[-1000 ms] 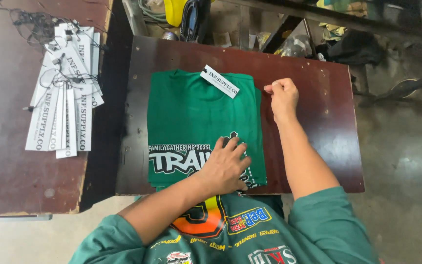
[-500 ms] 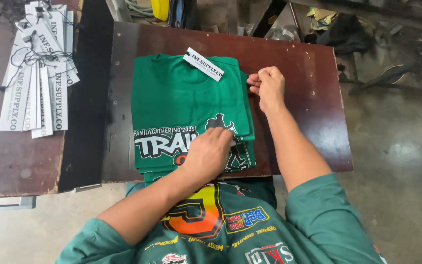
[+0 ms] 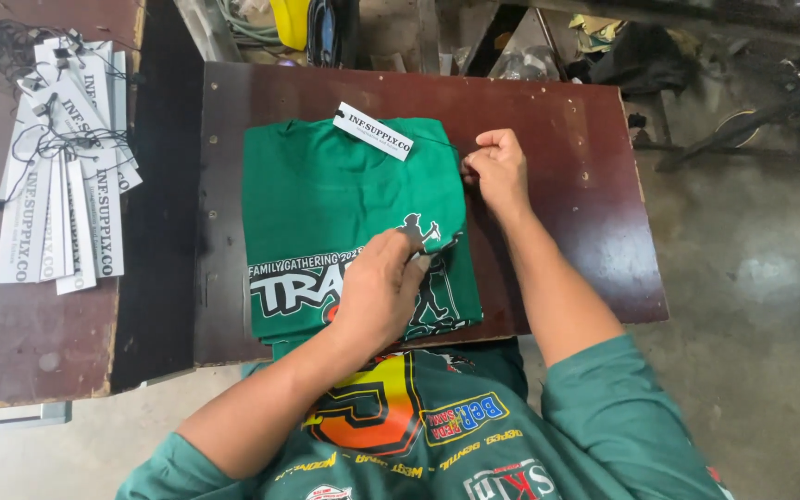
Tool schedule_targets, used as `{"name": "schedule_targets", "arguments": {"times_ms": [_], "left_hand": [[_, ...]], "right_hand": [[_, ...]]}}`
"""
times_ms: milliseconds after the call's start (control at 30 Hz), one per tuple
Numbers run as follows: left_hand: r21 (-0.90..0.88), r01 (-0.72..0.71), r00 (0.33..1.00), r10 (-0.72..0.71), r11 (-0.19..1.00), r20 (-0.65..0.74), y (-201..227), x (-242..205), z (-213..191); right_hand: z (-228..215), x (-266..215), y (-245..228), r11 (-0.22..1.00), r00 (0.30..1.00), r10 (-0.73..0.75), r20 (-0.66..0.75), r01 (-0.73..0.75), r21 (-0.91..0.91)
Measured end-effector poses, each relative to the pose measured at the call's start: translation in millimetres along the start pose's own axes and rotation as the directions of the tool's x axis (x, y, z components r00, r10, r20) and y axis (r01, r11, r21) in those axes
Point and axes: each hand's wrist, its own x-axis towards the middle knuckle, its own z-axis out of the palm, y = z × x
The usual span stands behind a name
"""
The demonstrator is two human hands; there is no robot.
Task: The person attaches white tags to the collars of green t-shirts laid out on a table. They pick up tags from a pile, thread them through the shirt's neck opening, and secure them before moving to the next shirt.
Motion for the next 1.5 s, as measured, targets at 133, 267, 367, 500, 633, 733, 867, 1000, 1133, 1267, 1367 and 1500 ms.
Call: {"name": "schedule_targets", "arguments": {"times_ms": [133, 267, 367, 500, 633, 733, 867, 1000, 1133, 1267, 1367, 1500], "left_hand": [[0.082, -0.087, 0.996, 0.084, 0.993, 0.039, 4, -10, 8], [0.102, -0.099, 0.982, 0.080, 0.990, 0.170, -18, -29, 30], [0.108, -0.177, 0.975, 0.160, 0.978, 0.153, -14, -27, 25], [0.068, -0.240, 0.970, 0.237, 0.968, 0.049, -6, -19, 18], [0.172, -0.361, 0.930, 0.338, 0.917, 0.146, -19, -25, 18], [0.332, -0.524, 0.840, 0.410, 0.785, 0.357, -33, -34, -16], [0.390, -0.563, 0.826, 0.474, 0.729, 0.306, -49, -50, -36], [0.494, -0.523, 0.841, 0.328, 0.695, 0.430, -55, -52, -48], [0.588, -0.396, 0.918, 0.306, 0.705, 0.252, -65, -58, -56], [0.632, -0.364, 0.931, 0.290, 0.684, 0.223, -82, -63, -63], [0.640, -0.343, 0.939, 0.238, 0.687, 0.249, -98, -60, -84], [0.612, -0.313, 0.947, 0.194, 0.727, 0.255, -110, -60, -85]], "right_hand": [[2, -3, 17, 0.998, 0.999, 0.034, 0.013, -0.033, -0.059], [17, -31, -8, 0.980, 0.982, 0.183, 0.044, -0.186, 0.071], [19, -19, 7, 0.983, 0.984, 0.179, -0.015, -0.179, 0.029], [21, -6, 17, 0.993, 0.999, 0.051, -0.018, -0.053, -0.102], [31, -16, 6, 0.999, 1.000, 0.011, -0.008, -0.011, -0.048], [35, -18, 15, 0.999, 0.997, 0.009, -0.074, -0.006, 0.050], [43, -28, 20, 1.000, 0.985, 0.007, -0.174, -0.005, 0.012], [46, -37, 0, 0.999, 0.977, 0.017, -0.212, -0.022, -0.023], [56, -24, 29, 0.997, 0.967, -0.070, -0.244, 0.063, -0.037], [78, -24, 20, 0.996, 0.975, -0.087, -0.204, 0.080, -0.041], [103, -27, 16, 0.997, 0.971, -0.071, -0.226, 0.073, -0.003], [111, -33, 1, 0.998, 0.970, -0.063, -0.234, 0.065, 0.001]]}}
